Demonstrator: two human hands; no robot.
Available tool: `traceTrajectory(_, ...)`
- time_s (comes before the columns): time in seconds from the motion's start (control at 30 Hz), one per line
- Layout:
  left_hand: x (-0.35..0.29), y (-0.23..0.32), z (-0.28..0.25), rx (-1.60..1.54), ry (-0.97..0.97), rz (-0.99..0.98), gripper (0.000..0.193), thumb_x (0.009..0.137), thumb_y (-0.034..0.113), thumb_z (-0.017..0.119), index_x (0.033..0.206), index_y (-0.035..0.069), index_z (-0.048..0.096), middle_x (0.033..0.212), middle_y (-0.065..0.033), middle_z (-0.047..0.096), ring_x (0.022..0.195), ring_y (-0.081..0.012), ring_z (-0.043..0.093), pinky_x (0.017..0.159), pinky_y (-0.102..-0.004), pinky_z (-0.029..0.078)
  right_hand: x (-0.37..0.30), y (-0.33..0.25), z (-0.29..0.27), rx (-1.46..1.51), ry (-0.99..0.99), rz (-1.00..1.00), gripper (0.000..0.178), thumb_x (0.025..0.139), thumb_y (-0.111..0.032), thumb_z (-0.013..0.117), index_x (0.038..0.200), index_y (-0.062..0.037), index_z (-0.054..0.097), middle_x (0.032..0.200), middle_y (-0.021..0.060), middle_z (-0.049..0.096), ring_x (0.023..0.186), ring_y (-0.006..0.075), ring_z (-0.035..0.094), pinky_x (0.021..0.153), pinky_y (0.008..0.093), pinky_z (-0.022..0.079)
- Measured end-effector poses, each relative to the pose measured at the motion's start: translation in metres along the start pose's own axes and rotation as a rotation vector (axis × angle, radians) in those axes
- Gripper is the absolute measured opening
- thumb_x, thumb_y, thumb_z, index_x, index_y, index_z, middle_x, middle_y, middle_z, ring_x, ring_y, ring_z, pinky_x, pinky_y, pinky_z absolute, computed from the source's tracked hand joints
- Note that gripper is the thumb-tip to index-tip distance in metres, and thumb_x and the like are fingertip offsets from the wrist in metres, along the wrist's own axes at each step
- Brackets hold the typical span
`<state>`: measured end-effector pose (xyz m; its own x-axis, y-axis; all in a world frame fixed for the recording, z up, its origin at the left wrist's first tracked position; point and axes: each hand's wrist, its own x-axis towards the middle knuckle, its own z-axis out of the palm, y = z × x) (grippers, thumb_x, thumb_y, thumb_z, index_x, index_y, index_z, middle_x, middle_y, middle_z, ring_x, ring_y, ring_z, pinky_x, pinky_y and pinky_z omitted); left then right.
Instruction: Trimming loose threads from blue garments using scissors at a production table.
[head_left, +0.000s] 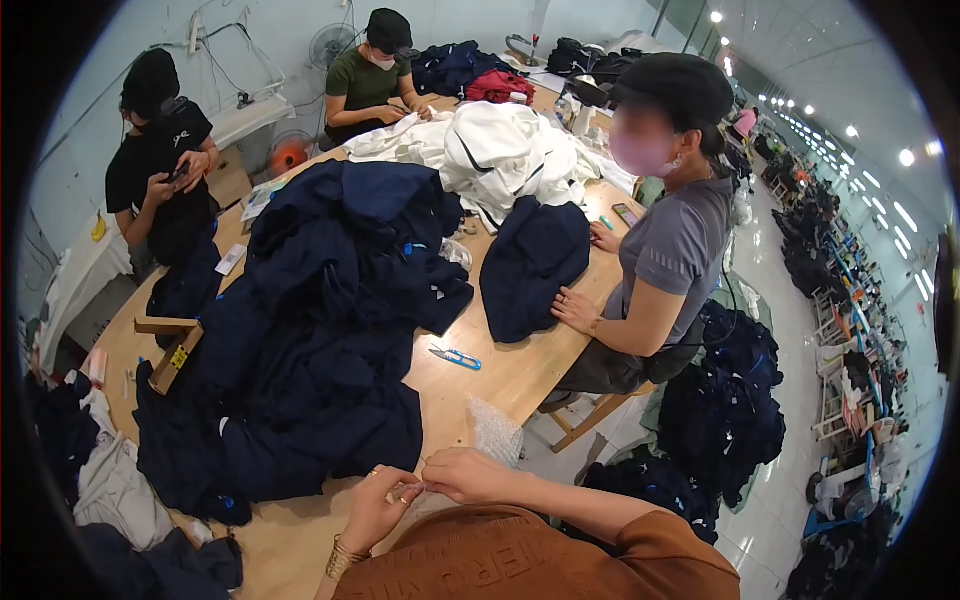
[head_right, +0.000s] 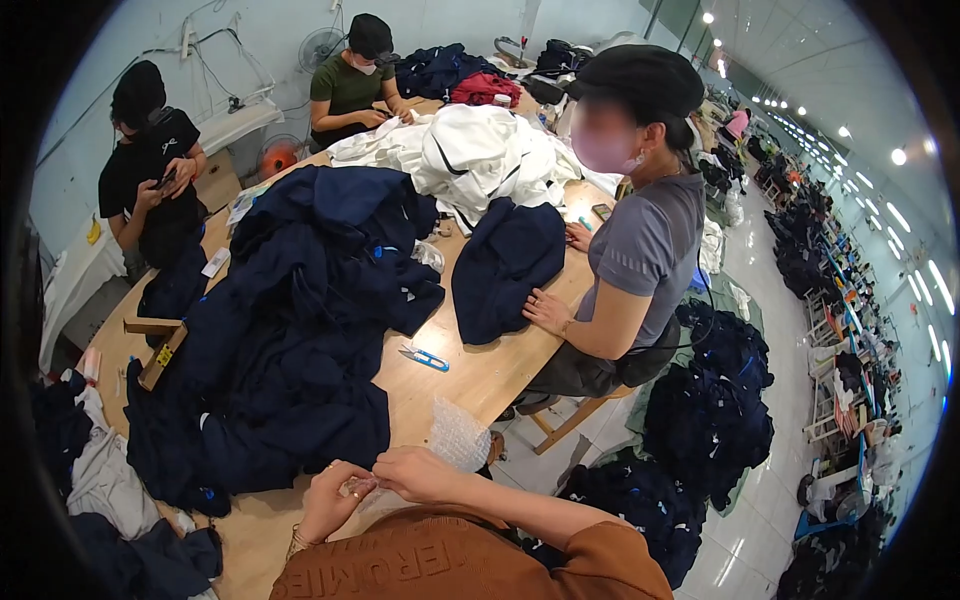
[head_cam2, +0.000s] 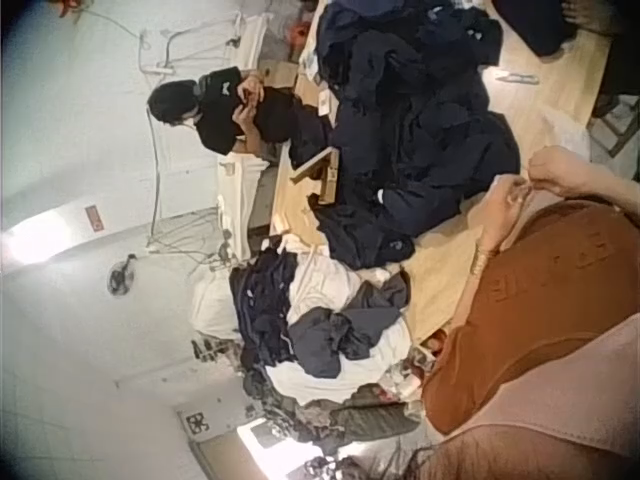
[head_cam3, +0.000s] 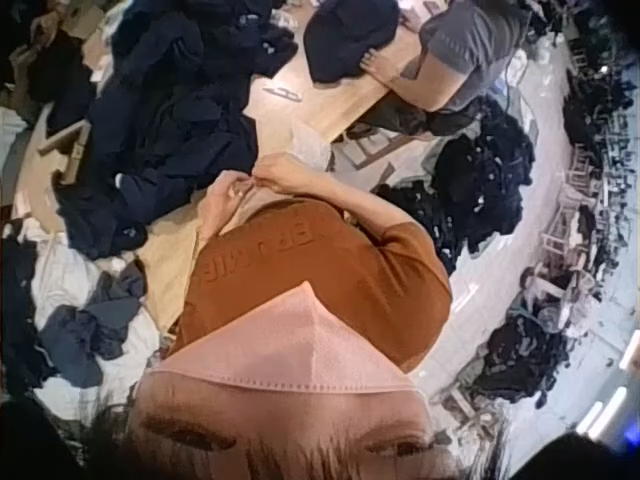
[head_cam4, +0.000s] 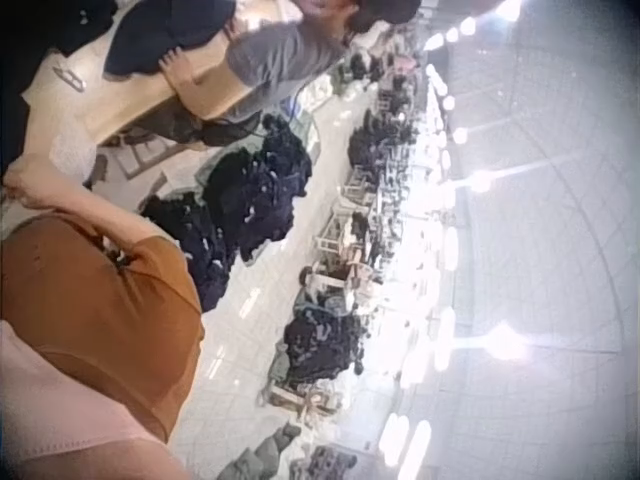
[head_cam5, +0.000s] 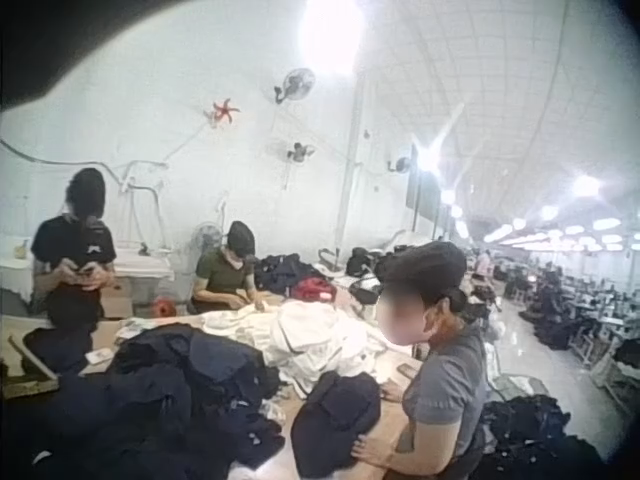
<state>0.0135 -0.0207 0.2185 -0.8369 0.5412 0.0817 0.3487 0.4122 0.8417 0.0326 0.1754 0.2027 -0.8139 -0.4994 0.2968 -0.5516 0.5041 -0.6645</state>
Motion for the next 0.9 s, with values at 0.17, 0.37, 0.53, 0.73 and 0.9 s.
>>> traceTrajectory(0.17,0.000,-0.001,0.004,0.002,0.000,0.042,0.011,0.072,0.006,0.068,0.082,0.004,0.063,0.074,-0.0088,0.060,0.072,-0.0250,0.056,0.062,-0.0330,0.044,0.001,-0.003,-0.001,0.020,0.002,-0.003,0.010,0.076,-0.010,0.060,0.074,-0.0031,0.052,0.073,0.0112,0.050,0.073,0.0313,0.054,0.063,0.0401,0.043)
traceTrajectory(0.37,0.000,-0.005,0.002,-0.001,-0.018,0.000,0.009,0.072,0.005,0.068,0.080,0.004,0.064,0.073,-0.0098,0.061,0.070,-0.0252,0.057,0.062,-0.0325,0.043,-0.001,0.000,-0.002,0.056,-0.070,0.062,0.012,0.078,-0.012,0.059,0.075,-0.0030,0.053,0.074,0.0113,0.051,0.074,0.0320,0.055,0.064,0.0407,0.044)
traceTrajectory(0.53,0.001,-0.011,-0.002,-0.031,-0.019,-0.023,0.009,0.072,0.009,0.070,0.078,0.003,0.066,0.074,-0.0103,0.063,0.068,-0.0234,0.059,0.063,-0.0300,0.044,0.000,0.005,0.002,0.115,-0.059,0.031,0.014,0.080,-0.016,0.059,0.076,-0.0030,0.053,0.075,0.0121,0.053,0.073,0.0334,0.056,0.062,0.0414,0.045)
traceTrajectory(0.73,-0.013,-0.038,0.003,-0.298,-0.053,-0.186,0.012,0.077,0.011,0.069,0.083,0.001,0.066,0.077,-0.0088,0.065,0.074,-0.0162,0.062,0.068,-0.0259,0.046,0.001,0.002,-0.002,0.095,-0.103,0.096,0.012,0.082,-0.016,0.058,0.080,-0.0046,0.055,0.074,0.0126,0.054,0.072,0.0343,0.057,0.062,0.0420,0.045)
traceTrajectory(0.9,-0.008,-0.029,-0.001,-0.245,-0.087,-0.200,0.015,0.076,0.011,0.069,0.087,0.002,0.065,0.080,-0.0092,0.065,0.077,-0.0194,0.063,0.069,-0.0274,0.047,-0.001,0.011,0.004,0.203,-0.173,0.126,0.015,0.082,-0.020,0.059,0.083,-0.0049,0.054,0.077,0.0128,0.057,0.073,0.0337,0.058,0.063,0.0410,0.046)
